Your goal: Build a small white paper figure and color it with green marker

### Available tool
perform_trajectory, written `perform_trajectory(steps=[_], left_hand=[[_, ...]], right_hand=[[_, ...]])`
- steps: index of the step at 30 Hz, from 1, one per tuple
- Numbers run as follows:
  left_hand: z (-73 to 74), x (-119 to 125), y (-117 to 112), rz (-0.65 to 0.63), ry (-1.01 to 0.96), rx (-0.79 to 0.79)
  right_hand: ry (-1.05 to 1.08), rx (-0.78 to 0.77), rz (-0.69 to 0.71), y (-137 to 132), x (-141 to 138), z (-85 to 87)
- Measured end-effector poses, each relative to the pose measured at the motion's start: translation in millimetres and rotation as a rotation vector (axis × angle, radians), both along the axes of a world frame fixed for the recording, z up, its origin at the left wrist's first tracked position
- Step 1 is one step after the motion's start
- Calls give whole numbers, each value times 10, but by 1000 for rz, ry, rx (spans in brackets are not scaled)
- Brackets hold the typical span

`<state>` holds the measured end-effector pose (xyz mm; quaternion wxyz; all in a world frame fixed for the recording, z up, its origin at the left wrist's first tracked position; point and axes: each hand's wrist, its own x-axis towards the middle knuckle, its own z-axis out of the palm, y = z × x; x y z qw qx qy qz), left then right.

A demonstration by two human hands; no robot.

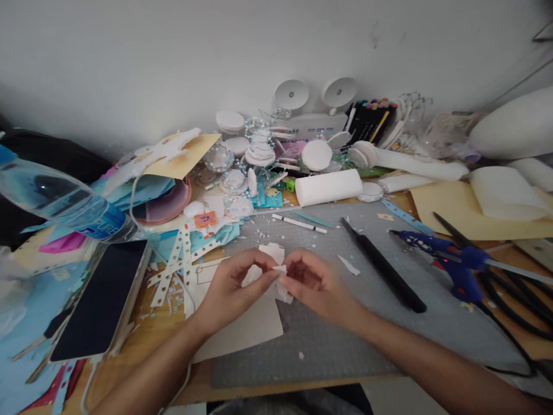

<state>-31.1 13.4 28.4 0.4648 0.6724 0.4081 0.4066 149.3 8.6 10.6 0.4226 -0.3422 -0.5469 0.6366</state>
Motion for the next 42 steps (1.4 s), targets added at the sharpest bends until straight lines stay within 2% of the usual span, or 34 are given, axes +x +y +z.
perform_trajectory(steps=[4, 9, 17, 24, 27, 31, 37, 39, 42], left_hand=[[17, 6, 6, -48, -39, -112], [44, 6, 13, -81, -155, -224], [55, -2, 28, -85, -220, -210], [47, 24, 16, -64, -217, -264], [34, 28, 15, -55, -209, -222], [32, 26, -3, -22, -154, -130], [19, 9, 11, 8, -51, -45], [1, -13, 43, 77, 34, 34], [-50, -59, 110, 160, 295, 234]], right_hand=[[-3, 76, -43, -13, 24, -1], [42, 25, -22, 0, 37, 7], [112, -17, 2, -3, 33, 29], [-20, 173, -47, -4, 33, -34], [-70, 211, -46, -9, 42, -26], [-27, 130, -42, -15, 50, -7], [-111, 102, -50, 10, 49, 5], [-119, 78, -72, 32, 61, 19], [-119, 62, -101, 70, 94, 50]])
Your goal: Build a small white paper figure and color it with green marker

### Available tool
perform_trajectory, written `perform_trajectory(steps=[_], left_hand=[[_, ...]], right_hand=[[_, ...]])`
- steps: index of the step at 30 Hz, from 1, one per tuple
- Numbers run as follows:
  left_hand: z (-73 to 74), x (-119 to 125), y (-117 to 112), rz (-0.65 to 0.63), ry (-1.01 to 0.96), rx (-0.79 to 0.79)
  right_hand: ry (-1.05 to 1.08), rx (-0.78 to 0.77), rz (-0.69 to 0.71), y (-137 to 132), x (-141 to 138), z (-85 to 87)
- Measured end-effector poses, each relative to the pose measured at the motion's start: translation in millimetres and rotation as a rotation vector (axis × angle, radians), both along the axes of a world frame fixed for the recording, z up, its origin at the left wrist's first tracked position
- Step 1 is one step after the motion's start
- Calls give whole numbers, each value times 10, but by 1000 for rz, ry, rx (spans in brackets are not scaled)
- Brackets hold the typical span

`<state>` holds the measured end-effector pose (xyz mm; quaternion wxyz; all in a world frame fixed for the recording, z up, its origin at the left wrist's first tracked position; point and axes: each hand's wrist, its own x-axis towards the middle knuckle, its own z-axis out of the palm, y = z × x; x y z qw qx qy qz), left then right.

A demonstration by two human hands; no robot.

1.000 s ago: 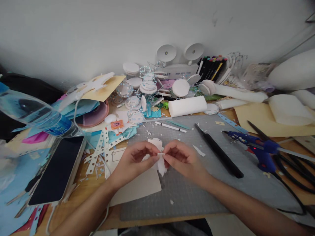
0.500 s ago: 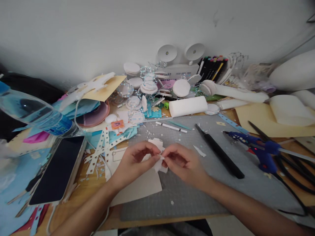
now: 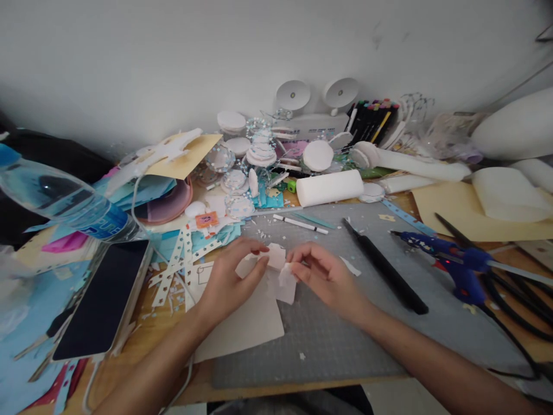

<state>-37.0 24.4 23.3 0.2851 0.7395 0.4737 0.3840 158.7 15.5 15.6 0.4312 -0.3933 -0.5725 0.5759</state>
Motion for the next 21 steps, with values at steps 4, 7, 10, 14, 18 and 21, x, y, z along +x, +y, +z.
perform_trajectory(steps=[4, 7, 10, 14, 18, 21], left_hand=[[-104, -45, 70, 12, 318, 87], [-176, -41, 91, 11, 422, 60], [-223, -20, 105, 22, 417, 46], [-221, -17, 119, 10, 285, 12], [-152, -32, 96, -26, 105, -24], [-83, -23, 59, -45, 12, -67]], right_hand=[[-17, -22, -20, 35, 57, 60], [-29, -23, -43, 58, 99, 105], [-61, -19, -89, 98, 134, 100], [-163, -61, -104, 147, 137, -24], [-159, -81, 0, 121, 82, -125], [-109, -61, 40, 83, 65, -83]])
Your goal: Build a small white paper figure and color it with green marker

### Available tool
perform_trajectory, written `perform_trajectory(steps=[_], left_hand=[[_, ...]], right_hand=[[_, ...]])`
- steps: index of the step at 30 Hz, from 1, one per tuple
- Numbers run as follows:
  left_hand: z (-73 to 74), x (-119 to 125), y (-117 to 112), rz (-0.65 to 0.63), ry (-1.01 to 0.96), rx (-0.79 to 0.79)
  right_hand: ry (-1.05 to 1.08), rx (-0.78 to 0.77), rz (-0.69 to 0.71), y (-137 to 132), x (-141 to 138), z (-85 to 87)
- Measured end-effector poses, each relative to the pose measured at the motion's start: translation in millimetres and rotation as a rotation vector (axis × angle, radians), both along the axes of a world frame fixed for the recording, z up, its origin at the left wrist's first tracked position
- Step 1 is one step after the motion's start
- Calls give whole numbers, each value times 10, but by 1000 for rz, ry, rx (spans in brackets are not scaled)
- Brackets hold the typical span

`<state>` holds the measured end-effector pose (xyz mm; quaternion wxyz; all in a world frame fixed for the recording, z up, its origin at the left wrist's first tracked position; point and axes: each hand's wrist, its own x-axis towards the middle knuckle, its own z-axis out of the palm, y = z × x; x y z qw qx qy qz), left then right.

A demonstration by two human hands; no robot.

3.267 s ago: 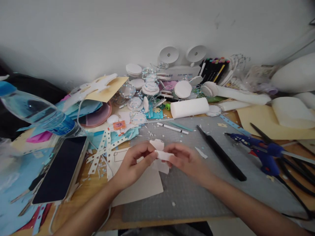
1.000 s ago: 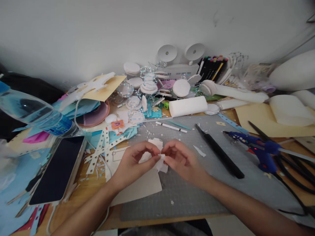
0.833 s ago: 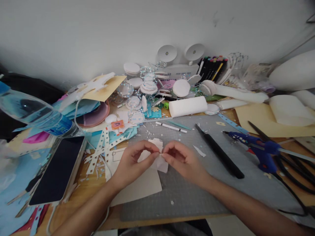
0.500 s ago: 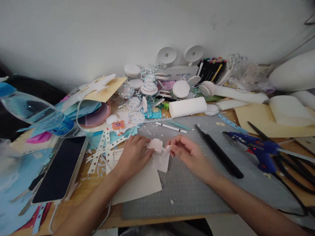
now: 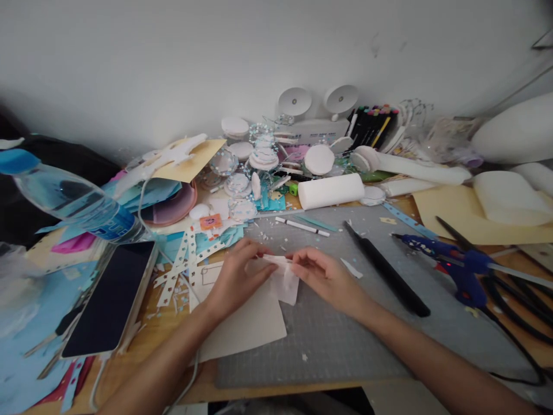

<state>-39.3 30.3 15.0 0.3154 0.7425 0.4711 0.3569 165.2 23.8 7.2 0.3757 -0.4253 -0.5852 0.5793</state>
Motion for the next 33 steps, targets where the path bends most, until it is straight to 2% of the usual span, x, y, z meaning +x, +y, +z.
perform_trajectory(steps=[5, 8, 12, 17, 19, 26, 29, 33], left_hand=[[87, 44, -52, 41, -448, -312], [93, 65, -66, 20, -596, -379], [89, 66, -73, 22, -523, -296], [118, 49, -94, -113, -388, -263], [126, 52, -101, -123, -378, -286], [158, 61, -88, -87, -438, -376], [159, 48, -81, -54, -478, -406], [143, 37, -69, 35, -494, -461]], right_hand=[[90, 46, -24, -15, 45, 146], [68, 52, 6, -22, 44, 154], [77, -25, 47, -33, 18, 111], [146, -113, -19, -12, 43, 61], [175, -129, -27, -8, 54, 49], [222, -135, -7, -22, 41, 60], [208, -133, -46, -18, 54, 69], [179, -50, -129, 20, 105, 99]])
